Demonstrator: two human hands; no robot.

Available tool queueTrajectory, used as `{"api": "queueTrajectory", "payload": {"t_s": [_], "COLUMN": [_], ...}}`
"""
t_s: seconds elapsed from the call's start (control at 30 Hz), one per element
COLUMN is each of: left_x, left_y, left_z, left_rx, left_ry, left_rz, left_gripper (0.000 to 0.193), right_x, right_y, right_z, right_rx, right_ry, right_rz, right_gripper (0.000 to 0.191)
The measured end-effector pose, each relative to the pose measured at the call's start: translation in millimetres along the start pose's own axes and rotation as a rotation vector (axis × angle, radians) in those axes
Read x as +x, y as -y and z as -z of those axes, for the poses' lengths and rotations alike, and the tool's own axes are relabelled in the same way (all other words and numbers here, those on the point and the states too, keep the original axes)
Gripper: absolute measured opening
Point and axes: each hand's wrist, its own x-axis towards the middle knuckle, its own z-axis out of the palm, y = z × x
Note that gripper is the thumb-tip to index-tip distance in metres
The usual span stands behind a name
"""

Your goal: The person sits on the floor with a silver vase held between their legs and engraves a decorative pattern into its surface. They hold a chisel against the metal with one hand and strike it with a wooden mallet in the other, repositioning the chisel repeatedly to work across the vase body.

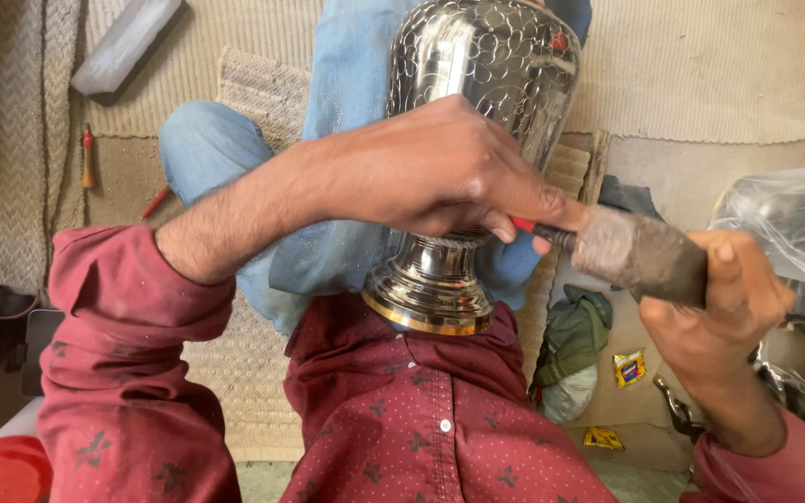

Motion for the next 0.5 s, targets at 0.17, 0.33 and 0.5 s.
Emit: {"api": "queueTrajectory", "payload": {"t_s": [0.17,0.33,0.5], "left_x": [6,-1,-16], "left_y": [1,1,-1], "left_z": [5,6,-6], "left_rx": [-0.043,-0.021,-0.020], "left_ry": [0.047,0.037,-0.115], "left_rz": [-0.116,-0.063,-0.026], "left_gripper": [0.049,0.046,0.042], "right_x": [-5,0,7], "right_y": [-3,11,5], "right_z": [-2,-3,8], "right_rx": [0.003,0.243,-0.049], "right_ry": [0.019,-0.037,-0.010], "right_rz": [0.015,-0.117,-0.024], "right_gripper": [0.057,0.033,0.031]}}
